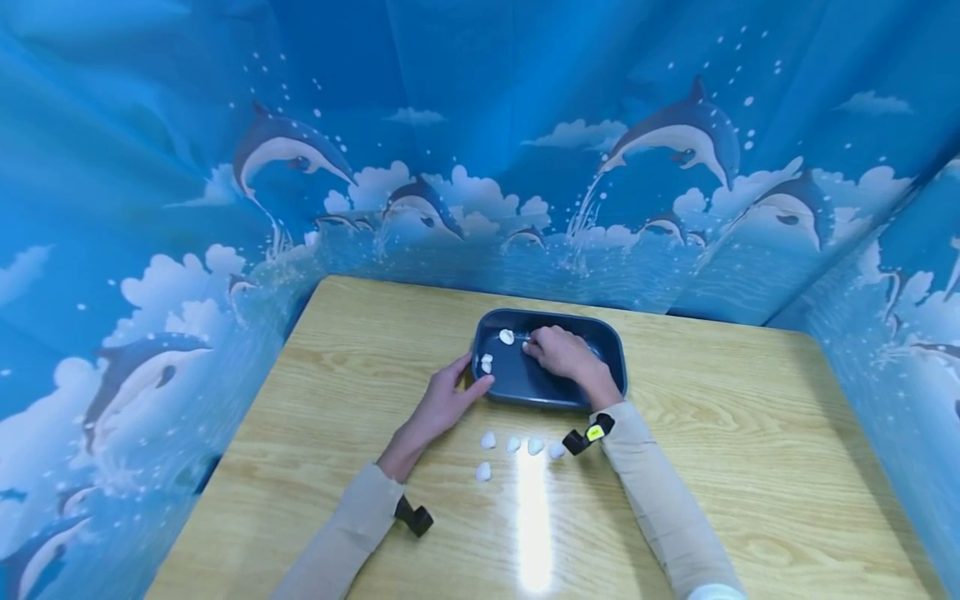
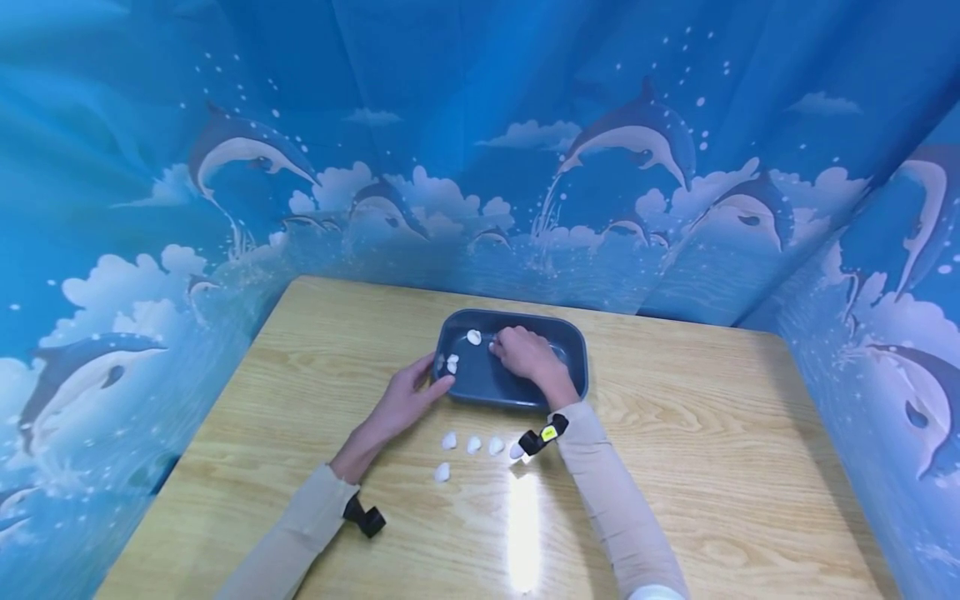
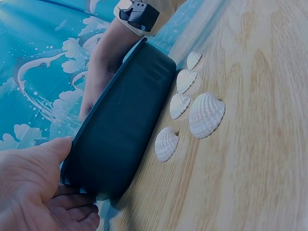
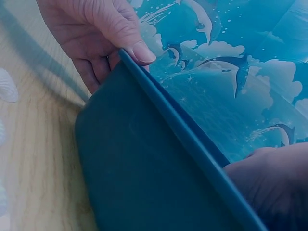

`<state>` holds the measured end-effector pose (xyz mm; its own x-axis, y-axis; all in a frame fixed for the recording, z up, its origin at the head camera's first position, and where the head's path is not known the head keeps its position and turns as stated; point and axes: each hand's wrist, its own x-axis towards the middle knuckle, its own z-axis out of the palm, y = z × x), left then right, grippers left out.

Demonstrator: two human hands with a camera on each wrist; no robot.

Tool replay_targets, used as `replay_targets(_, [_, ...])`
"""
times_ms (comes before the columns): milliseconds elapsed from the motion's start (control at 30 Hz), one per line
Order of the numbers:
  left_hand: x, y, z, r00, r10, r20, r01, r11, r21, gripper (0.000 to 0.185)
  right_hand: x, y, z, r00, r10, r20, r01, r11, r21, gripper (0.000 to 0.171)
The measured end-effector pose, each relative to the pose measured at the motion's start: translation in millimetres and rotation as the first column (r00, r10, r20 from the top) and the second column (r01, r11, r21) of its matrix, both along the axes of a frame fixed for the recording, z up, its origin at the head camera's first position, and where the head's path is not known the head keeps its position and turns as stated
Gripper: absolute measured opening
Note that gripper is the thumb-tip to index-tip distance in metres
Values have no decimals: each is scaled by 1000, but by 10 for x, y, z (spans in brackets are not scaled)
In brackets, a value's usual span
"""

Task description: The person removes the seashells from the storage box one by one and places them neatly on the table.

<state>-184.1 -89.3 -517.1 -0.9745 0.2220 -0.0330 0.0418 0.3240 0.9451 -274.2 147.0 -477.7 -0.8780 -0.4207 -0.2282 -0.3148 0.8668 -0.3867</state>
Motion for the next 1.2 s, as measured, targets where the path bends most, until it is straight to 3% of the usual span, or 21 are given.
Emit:
replay_targets(300, [-6, -1, -14, 1000, 6, 16, -5, 1000, -4, 68, 31, 47, 27, 999, -36, -17, 36, 998, 50, 46])
replay_targets(733, [2, -3, -4, 1000, -3, 5, 3, 1000, 8, 67, 47, 85, 14, 999, -17, -50, 21, 997, 78, 37])
replay_targets(900, [11, 1, 13, 1000, -1, 12, 1, 1000, -2, 67, 41, 87, -35, 993, -15, -117, 16, 1000, 6, 14])
replay_targets(1033, [11, 4, 20, 1000, 10, 22, -10, 1000, -14, 68, 44, 73, -55, 991, -7, -136, 3, 999, -32, 28])
replay_targets(1200, [9, 6, 12, 999, 12, 31, -12, 1000, -15, 68, 49, 64, -56, 994, 14, -106, -14, 1000, -8, 24])
